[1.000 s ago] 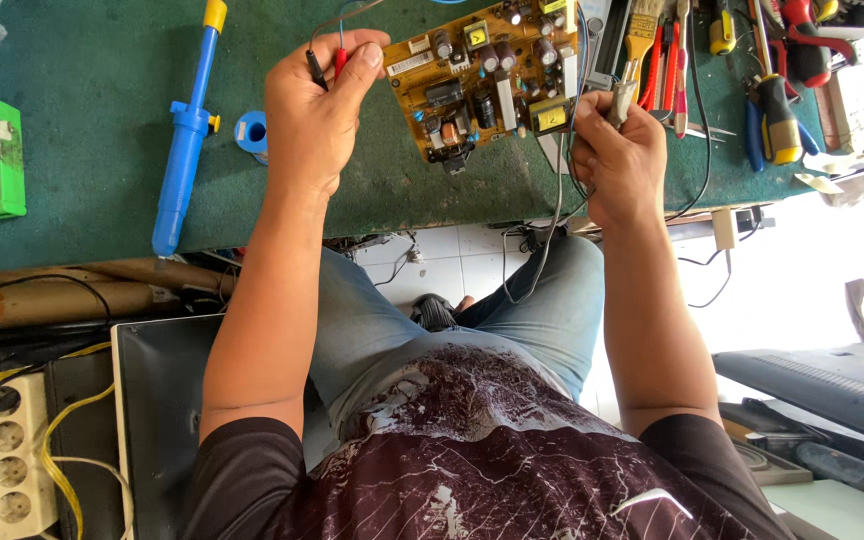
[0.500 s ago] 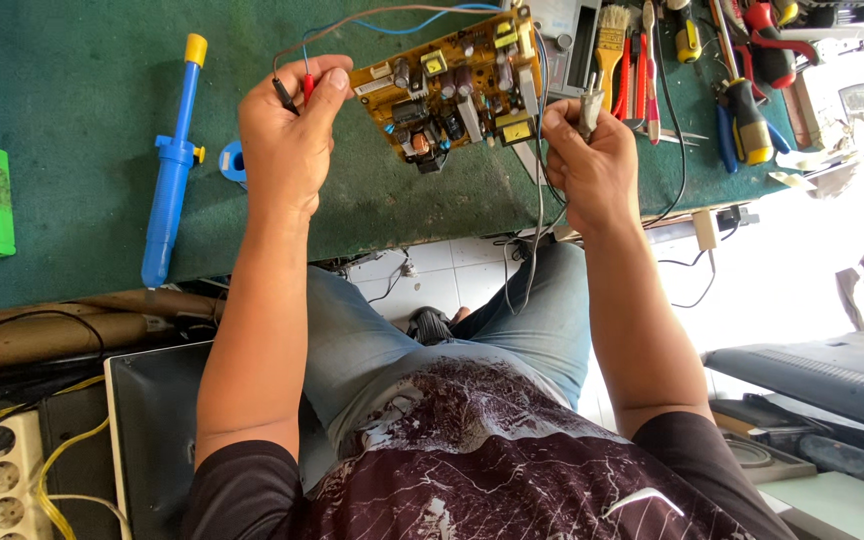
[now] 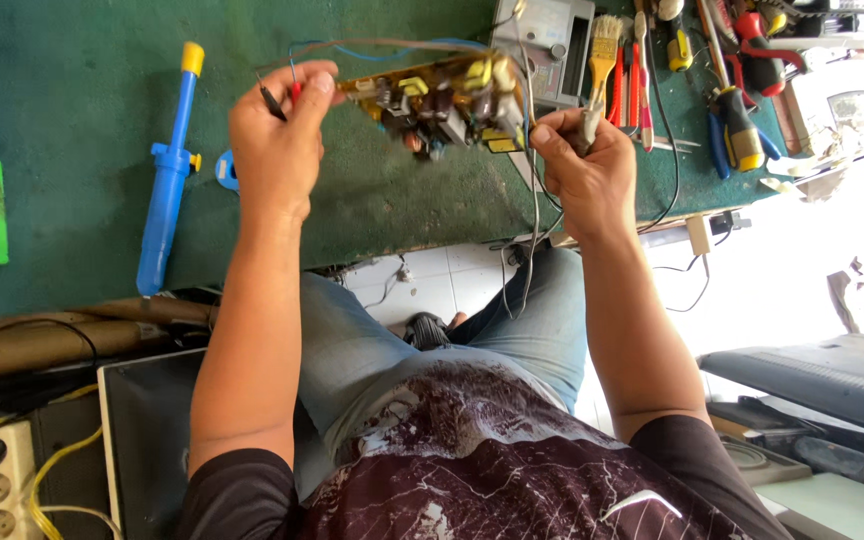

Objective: The person works on a green circuit board, using a soldering iron and solder wire to make connections. They then use a multimeter to test various points on the board, adjusting the device's dial and moving the probes. The person also cleans the board with a cotton swab and applies a substance from a small container.

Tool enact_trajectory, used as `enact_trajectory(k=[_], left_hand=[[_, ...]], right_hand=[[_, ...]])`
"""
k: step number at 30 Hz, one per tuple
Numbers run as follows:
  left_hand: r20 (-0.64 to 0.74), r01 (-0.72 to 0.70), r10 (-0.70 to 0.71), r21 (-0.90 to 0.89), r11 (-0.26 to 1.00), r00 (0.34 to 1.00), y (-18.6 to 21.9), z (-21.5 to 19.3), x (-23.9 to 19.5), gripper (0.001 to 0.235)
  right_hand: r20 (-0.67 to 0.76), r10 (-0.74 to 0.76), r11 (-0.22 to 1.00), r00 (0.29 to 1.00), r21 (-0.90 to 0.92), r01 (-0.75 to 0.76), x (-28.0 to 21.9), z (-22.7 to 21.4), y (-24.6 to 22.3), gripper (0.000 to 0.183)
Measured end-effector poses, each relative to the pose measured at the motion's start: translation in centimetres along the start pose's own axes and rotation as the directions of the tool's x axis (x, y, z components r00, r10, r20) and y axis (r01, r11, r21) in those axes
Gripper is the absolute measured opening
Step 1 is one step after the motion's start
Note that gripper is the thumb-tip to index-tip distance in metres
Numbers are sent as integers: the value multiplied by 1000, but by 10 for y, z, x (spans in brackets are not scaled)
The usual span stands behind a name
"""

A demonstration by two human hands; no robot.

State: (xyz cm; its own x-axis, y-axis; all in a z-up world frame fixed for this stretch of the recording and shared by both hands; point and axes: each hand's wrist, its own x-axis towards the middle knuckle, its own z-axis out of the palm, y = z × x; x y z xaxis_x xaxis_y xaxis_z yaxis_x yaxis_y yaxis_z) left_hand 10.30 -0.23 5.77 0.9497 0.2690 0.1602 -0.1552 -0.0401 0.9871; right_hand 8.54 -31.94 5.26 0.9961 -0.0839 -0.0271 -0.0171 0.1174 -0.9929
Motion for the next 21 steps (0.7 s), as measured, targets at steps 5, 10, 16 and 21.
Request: enact_trajectory(k=[5,10,16,21], left_hand=[[59,-97,91,105,990,994,-29,-14,11,38],[124,-109,90,165,980,988,-62,-17,14,23],[162,-84,36,295,952,986,-84,-19,20,38],[94,-305,293,415,857,951,-31,-17,-17,37]], right_hand=[[129,-124,921,984,-353,162,-28,6,-9,8],[56,-65,898,996,-432,83,-38,15,43,16],[173,-170,746,970,-621,241,-42,28,72,16],[235,-182,608,955,-737,297,-50,12,55,61]])
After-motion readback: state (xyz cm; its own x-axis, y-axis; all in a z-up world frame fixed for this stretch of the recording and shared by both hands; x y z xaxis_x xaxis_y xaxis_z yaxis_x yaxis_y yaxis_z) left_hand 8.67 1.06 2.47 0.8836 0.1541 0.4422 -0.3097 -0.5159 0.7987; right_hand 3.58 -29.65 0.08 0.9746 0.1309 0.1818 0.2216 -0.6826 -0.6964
